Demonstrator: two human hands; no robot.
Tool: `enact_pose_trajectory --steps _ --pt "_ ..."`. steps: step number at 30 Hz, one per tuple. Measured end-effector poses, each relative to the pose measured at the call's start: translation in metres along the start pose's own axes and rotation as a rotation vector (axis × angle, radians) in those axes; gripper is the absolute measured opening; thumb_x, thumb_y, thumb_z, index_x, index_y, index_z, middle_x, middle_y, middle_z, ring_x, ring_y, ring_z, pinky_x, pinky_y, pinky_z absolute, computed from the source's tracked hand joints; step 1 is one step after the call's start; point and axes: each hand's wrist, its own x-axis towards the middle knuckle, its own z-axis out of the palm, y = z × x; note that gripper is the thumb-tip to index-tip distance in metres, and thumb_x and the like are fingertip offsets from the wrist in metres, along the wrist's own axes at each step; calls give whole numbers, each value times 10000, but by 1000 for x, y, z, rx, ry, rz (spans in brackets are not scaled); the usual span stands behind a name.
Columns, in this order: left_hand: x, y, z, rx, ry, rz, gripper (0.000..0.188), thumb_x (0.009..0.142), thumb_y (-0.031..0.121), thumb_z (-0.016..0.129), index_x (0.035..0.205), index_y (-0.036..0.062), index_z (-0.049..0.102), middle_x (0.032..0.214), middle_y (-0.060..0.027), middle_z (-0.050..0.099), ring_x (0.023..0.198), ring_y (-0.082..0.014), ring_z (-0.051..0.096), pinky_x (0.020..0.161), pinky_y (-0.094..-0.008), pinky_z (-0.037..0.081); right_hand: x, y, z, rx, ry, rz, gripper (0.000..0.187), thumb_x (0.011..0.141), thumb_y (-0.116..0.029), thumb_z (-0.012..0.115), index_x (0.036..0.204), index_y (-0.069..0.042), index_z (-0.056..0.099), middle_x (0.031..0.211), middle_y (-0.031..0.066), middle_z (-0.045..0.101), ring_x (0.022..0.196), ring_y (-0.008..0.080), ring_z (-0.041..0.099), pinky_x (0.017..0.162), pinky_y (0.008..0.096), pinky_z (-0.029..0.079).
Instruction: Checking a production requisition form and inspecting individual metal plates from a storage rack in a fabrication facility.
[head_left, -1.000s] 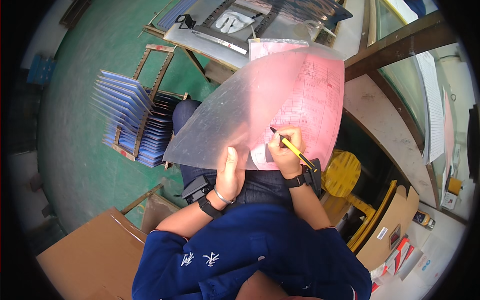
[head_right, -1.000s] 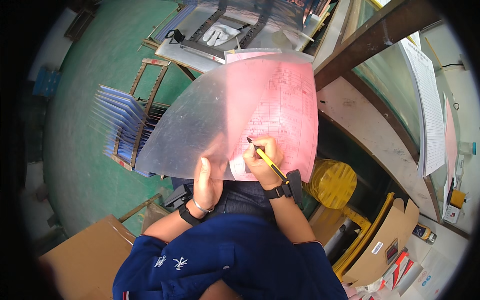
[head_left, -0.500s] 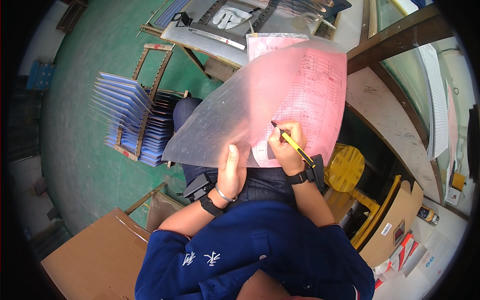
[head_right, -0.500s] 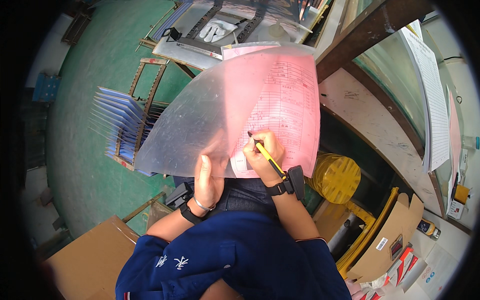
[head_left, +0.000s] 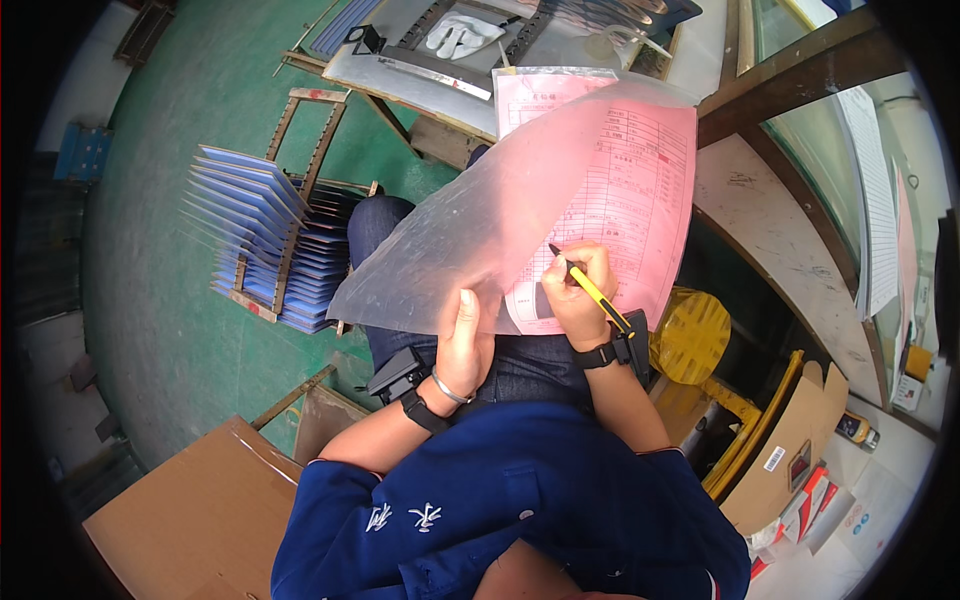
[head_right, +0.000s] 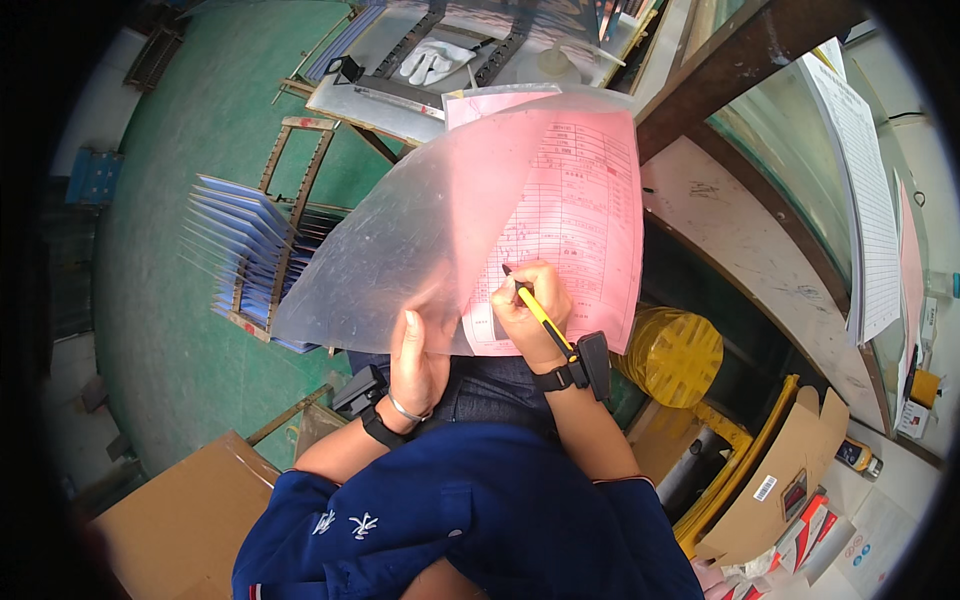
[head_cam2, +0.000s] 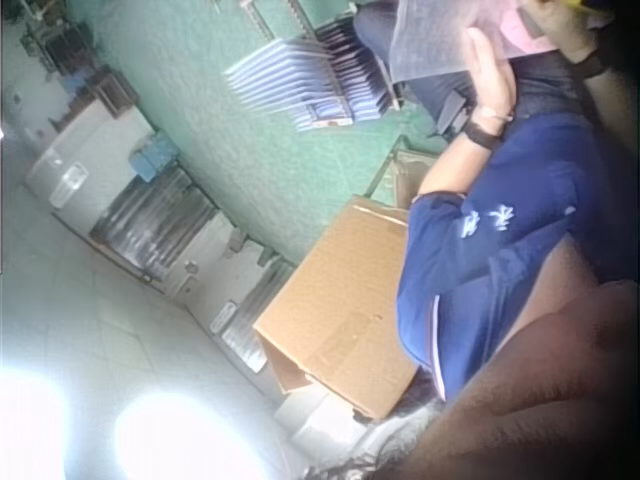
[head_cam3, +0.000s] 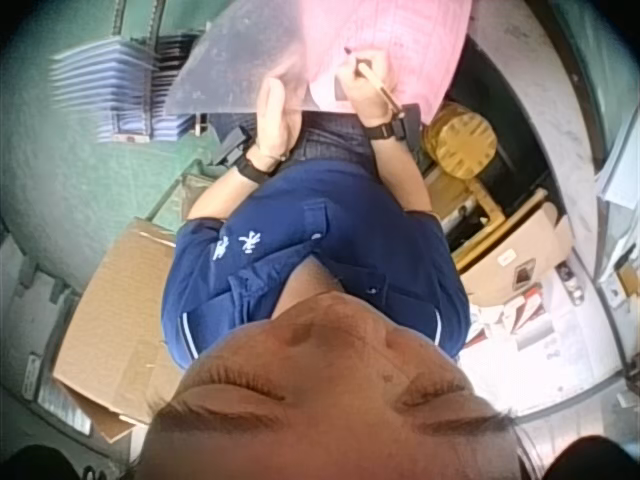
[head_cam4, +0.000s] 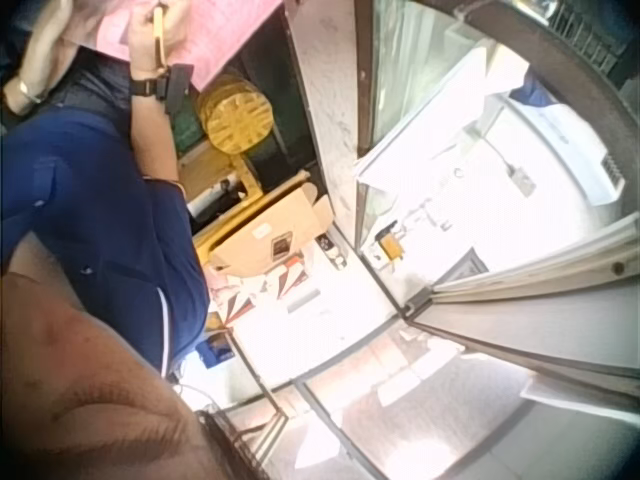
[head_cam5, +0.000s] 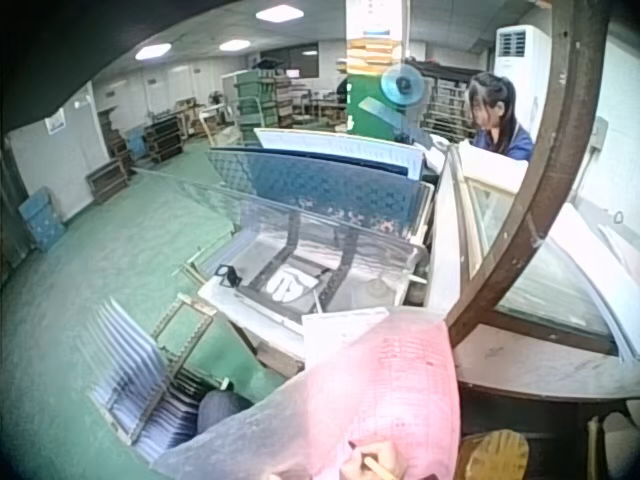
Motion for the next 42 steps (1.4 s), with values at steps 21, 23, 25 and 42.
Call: enact_pose_trajectory --steps 21,23,25,42 --pt "2 1 0 35 -10 -13 451 967 324 363 1286 5 388 1332 -99 398 1233 -205 370 1033 -370 278 1 6 -5 163 110 96 146 726 1 593 806 -30 475 680 47 554 516 87 495 473 230 425" --pt "2 1 0 12 -8 -18 429 967 309 373 1272 8 403 1305 -87 421 1227 -197 371 1042 -363 267 1 7 -3 132 109 95 144 725 1 593 803 -30 476 673 50 554 512 89 495 469 228 422" --pt "2 0 -1 10 -9 -10 435 966 313 375 1275 7 401 1307 -87 419 1228 -197 369 1044 -364 264 1 7 -3 102 107 93 143 724 0 593 800 -29 476 667 53 553 507 91 495 465 227 420" --pt "1 2 1 20 -9 -7 437 968 303 368 1271 -10 401 1311 -98 418 1233 -205 367 1051 -370 259 -3 11 -3 249 140 145 133 722 5 582 780 -28 468 653 39 519 497 74 461 447 217 383"
